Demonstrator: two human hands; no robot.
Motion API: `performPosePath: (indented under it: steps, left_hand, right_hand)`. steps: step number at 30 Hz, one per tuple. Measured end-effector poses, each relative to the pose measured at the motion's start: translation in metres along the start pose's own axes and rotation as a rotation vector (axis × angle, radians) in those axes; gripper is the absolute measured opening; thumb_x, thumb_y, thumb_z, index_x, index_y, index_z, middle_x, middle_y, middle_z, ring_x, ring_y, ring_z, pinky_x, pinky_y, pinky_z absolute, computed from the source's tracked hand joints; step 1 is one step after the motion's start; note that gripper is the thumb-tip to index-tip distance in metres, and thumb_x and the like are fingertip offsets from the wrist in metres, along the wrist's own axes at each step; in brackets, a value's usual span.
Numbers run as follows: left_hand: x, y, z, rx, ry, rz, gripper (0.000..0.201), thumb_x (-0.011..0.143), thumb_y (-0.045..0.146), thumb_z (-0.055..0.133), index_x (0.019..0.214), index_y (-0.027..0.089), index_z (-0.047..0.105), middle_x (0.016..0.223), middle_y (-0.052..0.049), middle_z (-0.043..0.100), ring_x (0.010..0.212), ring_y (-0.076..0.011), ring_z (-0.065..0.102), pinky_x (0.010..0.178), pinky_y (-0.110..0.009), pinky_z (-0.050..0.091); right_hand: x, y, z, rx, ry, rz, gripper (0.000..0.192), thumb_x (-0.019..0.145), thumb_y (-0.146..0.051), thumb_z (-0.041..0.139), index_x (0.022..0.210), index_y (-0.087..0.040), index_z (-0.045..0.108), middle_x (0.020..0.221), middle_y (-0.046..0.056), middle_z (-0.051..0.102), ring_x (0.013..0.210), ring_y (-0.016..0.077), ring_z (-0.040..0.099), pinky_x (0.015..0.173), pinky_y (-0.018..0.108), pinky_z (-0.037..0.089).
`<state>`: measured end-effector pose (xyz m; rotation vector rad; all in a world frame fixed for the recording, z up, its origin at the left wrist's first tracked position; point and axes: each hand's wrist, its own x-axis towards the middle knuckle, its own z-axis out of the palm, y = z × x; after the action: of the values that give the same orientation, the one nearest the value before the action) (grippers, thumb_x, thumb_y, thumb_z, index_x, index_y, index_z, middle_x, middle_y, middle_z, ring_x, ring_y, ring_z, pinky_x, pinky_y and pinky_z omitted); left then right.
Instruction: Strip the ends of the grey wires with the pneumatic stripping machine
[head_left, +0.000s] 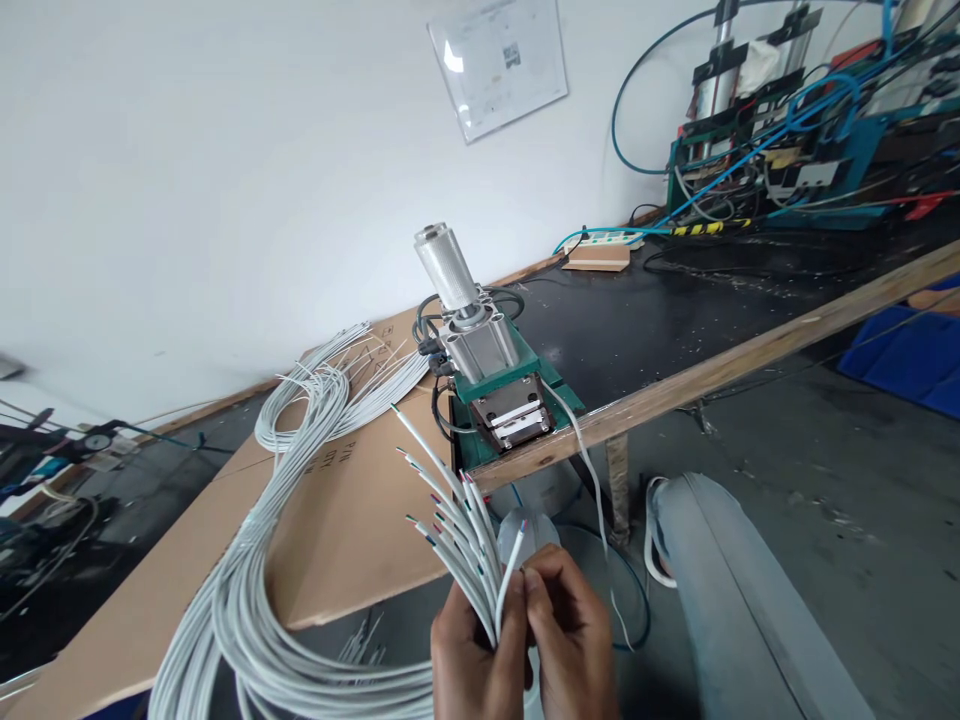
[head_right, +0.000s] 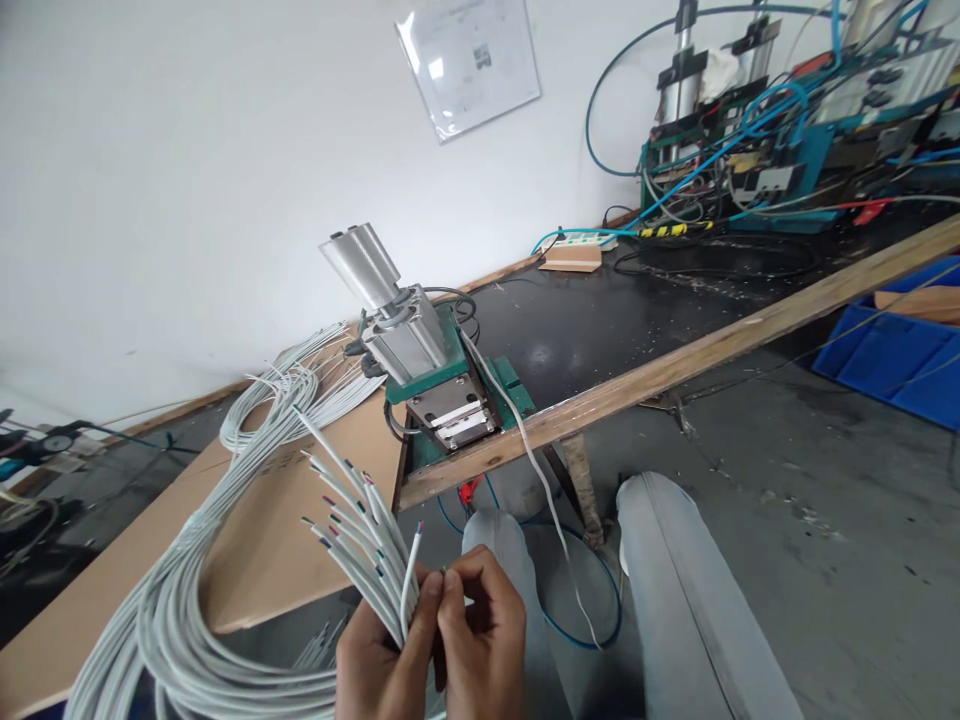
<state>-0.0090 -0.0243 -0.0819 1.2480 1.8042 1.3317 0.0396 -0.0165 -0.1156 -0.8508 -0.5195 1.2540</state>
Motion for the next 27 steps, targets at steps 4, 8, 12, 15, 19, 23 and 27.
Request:
performPosePath:
  steps: [4, 8, 12, 15, 19, 23, 27]
  left_hand:
    - [0.003, -0.002, -0.003, -0.022, -0.062, 0.004, 0.041, 0.083, 0.053, 0.066, 0.062, 0.019, 0.058, 0.048, 0.005, 0.048, 0.046, -0.0123, 0.041, 0.045, -0.022, 0.034]
    - [0.007, 0.006, -0.009, -0.046, -0.13, -0.019, 0.044, 0.083, 0.055, 0.067, 0.063, 0.018, 0.057, 0.052, 0.006, 0.042, 0.05, -0.0114, 0.034, 0.047, -0.023, 0.029]
    - [0.01, 0.018, -0.014, -0.114, -0.179, -0.109, 0.043, 0.08, 0.057, 0.071, 0.068, 0.017, 0.057, 0.056, 0.008, 0.031, 0.053, -0.0098, 0.026, 0.047, -0.022, 0.022]
    - [0.01, 0.027, -0.013, -0.149, -0.204, -0.15, 0.046, 0.078, 0.059, 0.073, 0.069, 0.017, 0.057, 0.057, 0.008, 0.032, 0.054, -0.0092, 0.026, 0.047, -0.021, 0.022]
    - [0.011, 0.034, -0.011, -0.218, -0.206, -0.171, 0.047, 0.075, 0.058, 0.077, 0.07, 0.016, 0.058, 0.056, 0.008, 0.034, 0.053, -0.0084, 0.029, 0.047, -0.02, 0.024]
    - [0.014, 0.038, -0.01, -0.277, -0.15, -0.188, 0.051, 0.071, 0.063, 0.078, 0.079, 0.015, 0.062, 0.055, 0.009, 0.034, 0.049, -0.0072, 0.028, 0.046, -0.019, 0.023]
    - [0.017, 0.042, -0.013, -0.333, -0.096, -0.22, 0.058, 0.061, 0.066, 0.084, 0.081, 0.015, 0.063, 0.05, 0.01, 0.035, 0.047, -0.0058, 0.029, 0.047, -0.018, 0.023]
  right_hand:
    - [-0.001, 0.0, -0.009, -0.034, -0.132, 0.04, 0.038, 0.095, -0.05, 0.055, 0.071, -0.021, 0.053, 0.062, -0.005, 0.046, 0.052, 0.0112, 0.044, 0.05, 0.02, 0.041]
    - [0.008, -0.008, -0.04, -0.289, -0.325, -0.165, 0.028, 0.103, -0.038, 0.042, 0.093, -0.022, 0.062, 0.075, 0.0, 0.06, 0.067, 0.0152, 0.06, 0.064, 0.022, 0.052]
    - [0.034, -0.026, -0.075, -0.611, -0.537, -0.826, 0.029, 0.101, -0.013, 0.043, 0.123, -0.023, 0.058, 0.097, 0.006, 0.068, 0.082, 0.0141, 0.069, 0.074, 0.023, 0.057]
    - [0.051, -0.043, -0.083, -0.891, -0.688, -1.147, 0.031, 0.101, -0.009, 0.045, 0.122, -0.024, 0.063, 0.103, 0.005, 0.073, 0.088, 0.0137, 0.071, 0.078, 0.024, 0.058]
    - [0.06, -0.057, -0.072, -0.878, -0.796, -1.402, 0.031, 0.103, -0.01, 0.038, 0.114, -0.011, 0.068, 0.095, 0.009, 0.078, 0.089, 0.0178, 0.073, 0.075, 0.028, 0.061]
    - [0.069, -0.06, -0.071, -0.855, -0.708, -1.483, 0.034, 0.102, -0.01, 0.038, 0.115, -0.01, 0.07, 0.091, 0.01, 0.079, 0.09, 0.0196, 0.074, 0.072, 0.028, 0.065]
    - [0.085, -0.064, -0.074, -0.885, -0.627, -1.506, 0.029, 0.098, -0.008, 0.049, 0.119, -0.009, 0.069, 0.096, 0.011, 0.078, 0.094, 0.021, 0.075, 0.078, 0.028, 0.066]
